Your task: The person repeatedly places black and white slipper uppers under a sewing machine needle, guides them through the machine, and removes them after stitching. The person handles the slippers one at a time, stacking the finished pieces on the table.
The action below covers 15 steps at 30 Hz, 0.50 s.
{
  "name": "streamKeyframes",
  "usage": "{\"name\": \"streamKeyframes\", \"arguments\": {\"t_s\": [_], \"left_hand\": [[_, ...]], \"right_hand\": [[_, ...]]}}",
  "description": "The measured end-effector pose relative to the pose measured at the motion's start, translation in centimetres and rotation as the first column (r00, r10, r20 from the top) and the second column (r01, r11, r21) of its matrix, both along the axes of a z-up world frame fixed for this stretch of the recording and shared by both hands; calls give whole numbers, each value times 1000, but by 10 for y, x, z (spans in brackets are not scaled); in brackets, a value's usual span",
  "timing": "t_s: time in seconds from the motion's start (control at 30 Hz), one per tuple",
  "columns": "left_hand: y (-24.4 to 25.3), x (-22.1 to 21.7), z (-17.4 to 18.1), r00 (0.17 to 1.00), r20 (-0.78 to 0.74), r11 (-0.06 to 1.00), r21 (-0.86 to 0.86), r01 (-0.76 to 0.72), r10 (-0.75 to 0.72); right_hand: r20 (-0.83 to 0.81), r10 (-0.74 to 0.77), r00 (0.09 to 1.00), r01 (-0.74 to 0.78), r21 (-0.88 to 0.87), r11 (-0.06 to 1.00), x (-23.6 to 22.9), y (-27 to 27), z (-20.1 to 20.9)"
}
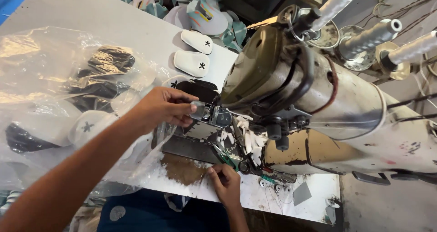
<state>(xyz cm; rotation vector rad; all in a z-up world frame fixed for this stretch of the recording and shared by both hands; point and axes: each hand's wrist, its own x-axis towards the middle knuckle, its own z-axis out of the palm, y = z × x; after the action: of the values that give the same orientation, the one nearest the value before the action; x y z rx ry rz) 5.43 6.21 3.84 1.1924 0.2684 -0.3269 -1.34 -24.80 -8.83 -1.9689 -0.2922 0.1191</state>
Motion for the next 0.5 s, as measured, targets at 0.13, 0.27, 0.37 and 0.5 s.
{"name": "streamKeyframes", "arguments": {"t_s": [0.13, 0.27, 0.37, 0.5], "left_hand": [[15, 20, -28, 979, 117, 986, 29, 163, -165], [0, 24, -39, 922, 308, 945, 294, 144, -236], [-11, 12, -42, 953, 292, 964, 264, 1, -81], [-26, -5, -84, 910, 391, 788, 515, -338, 135]], "right_hand": [[86, 31, 996, -29, -18, 999, 2, 1, 2], [76, 39, 996, -36, -42, 998, 4, 5, 2], [144, 53, 988, -45, -61, 997, 6, 11, 1], [145, 15, 989, 2, -120, 993, 5, 7, -1]]}}
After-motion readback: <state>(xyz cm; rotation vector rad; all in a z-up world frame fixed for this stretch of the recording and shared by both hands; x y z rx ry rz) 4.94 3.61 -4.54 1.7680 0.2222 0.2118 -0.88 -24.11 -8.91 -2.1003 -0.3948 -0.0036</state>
